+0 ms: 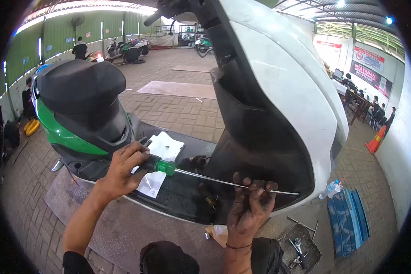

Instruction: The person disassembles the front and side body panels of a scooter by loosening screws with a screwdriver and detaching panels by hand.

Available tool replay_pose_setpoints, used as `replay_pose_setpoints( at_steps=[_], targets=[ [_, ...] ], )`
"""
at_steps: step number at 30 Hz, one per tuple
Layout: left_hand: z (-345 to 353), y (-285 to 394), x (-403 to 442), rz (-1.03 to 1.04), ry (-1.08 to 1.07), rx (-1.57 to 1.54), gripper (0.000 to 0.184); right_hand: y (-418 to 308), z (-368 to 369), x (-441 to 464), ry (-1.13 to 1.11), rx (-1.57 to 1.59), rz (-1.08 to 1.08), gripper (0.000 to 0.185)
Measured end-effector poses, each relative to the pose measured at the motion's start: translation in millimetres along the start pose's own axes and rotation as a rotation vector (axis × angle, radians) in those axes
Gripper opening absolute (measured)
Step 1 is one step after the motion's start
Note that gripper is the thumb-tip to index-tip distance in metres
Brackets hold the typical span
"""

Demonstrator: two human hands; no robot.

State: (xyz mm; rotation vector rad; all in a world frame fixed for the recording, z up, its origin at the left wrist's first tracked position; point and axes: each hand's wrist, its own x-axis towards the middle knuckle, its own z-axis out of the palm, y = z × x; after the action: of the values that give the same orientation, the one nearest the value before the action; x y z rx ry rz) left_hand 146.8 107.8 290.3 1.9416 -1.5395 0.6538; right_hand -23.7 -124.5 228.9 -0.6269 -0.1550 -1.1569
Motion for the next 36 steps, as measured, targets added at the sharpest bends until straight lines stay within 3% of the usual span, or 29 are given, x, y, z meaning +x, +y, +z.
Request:
replay_pose_setpoints(
  at_steps=[1, 2, 5, 6, 7, 9, 10, 13, 14, 15, 17, 19, 21, 25, 28, 29, 31, 32, 34, 35, 36],
  targets=[
    [1.9, -0.8, -1.2, -0.033, 0.020, -0.039, 0.042, 0.3, -0.3, -0.5, 0.001, -0.006, 0.004, 0.021],
    [-13.6, 13.1, 9.7, -0.195, -0.076, -0.277, 0.034, -0.4, -1.4, -0.5, -0.010, -0.008, 0.006, 0.020],
    [-27.2, -6.2, -1.9, -0.274, -0.264, -0.147, 0.040, -2.6, -5.8, -0.7, -0.052, 0.012, 0.013, 0.021],
    [-29.5, -13.4, 10.8, -0.327, -0.483, -0.281, 0.047, -2.6, -6.0, -0.5, -0.083, 0.041, 0.022, 0.023],
    [-23.8, -11.9, 8.6, -0.326, -0.477, -0.277, 0.047, -2.9, -4.0, 0.7, -0.090, 0.045, 0.020, 0.023],
    [-7.3, -5.3, -3.0, -0.063, -0.002, -0.098, 0.047, -4.4, 0.3, 0.9, -0.036, 0.020, 0.013, 0.025],
    [-2.9, -4.8, -3.4, -0.055, 0.067, -0.148, 0.050, -3.4, 0.1, 0.7, -0.041, 0.024, 0.014, 0.025],
    [4.5, -11.6, -8.5, 0.049, 0.124, -0.121, 0.051, -1.9, -5.6, -0.7, -0.066, 0.057, 0.002, 0.026],
    [-0.4, -10.3, -5.9, -0.042, 0.002, -0.284, 0.049, -1.8, -8.1, -1.5, -0.073, 0.048, 0.007, 0.026],
    [-8.0, -6.1, -2.4, -0.038, 0.011, -0.289, 0.049, -1.6, -9.3, 0.1, -0.083, 0.039, 0.009, 0.026],
    [-19.7, 1.7, 3.9, -0.181, -0.175, -0.205, 0.048, -1.4, -10.0, 2.7, -0.102, 0.033, 0.004, 0.026],
    [-13.9, -1.2, 6.9, -0.188, -0.182, -0.229, 0.044, -2.0, -6.2, 1.4, -0.112, 0.034, 0.001, 0.026],
    [-12.6, 2.6, 6.0, -0.094, -0.017, -0.214, 0.043, -1.7, 3.3, 0.0, -0.006, -0.022, -0.028, 0.022],
    [-16.1, -5.6, -4.5, -0.049, 0.042, -0.318, 0.045, -4.7, -3.2, -4.5, -0.063, -0.004, -0.018, 0.021],
    [-31.1, -33.0, -32.8, -0.269, 0.283, -0.671, 0.050, -21.2, 16.1, -20.8, -0.084, -0.333, 0.420, 0.033],
    [-33.0, -40.7, -44.6, -0.359, 0.384, -0.839, 0.056, -28.7, 11.7, -20.7, -0.084, -0.342, 0.417, 0.033],
    [-34.6, -47.3, -56.8, -0.337, 0.509, -0.986, 0.053, -50.7, -0.7, -9.1, -0.664, -0.957, 0.650, 0.031],
    [-35.1, -48.9, -62.4, -0.307, 0.625, -1.123, 0.049, -68.3, 18.1, -2.3, -0.875, -1.149, 0.618, 0.031],
    [-35.8, -49.1, -70.8, -0.337, 0.706, -1.159, 0.045, -98.9, 15.7, 7.8, -1.013, -1.059, 0.405, 0.038],
    [-35.3, -49.6, -72.4, -0.359, 0.774, -1.194, 0.041, -110.1, 10.1, 9.4, -0.906, -1.051, 0.146, 0.032],
    [-34.1, -50.9, -71.2, -0.382, 0.834, -1.190, 0.034, -125.1, -4.8, 12.2, -0.622, -1.056, -0.034, 0.030]
  ],
)
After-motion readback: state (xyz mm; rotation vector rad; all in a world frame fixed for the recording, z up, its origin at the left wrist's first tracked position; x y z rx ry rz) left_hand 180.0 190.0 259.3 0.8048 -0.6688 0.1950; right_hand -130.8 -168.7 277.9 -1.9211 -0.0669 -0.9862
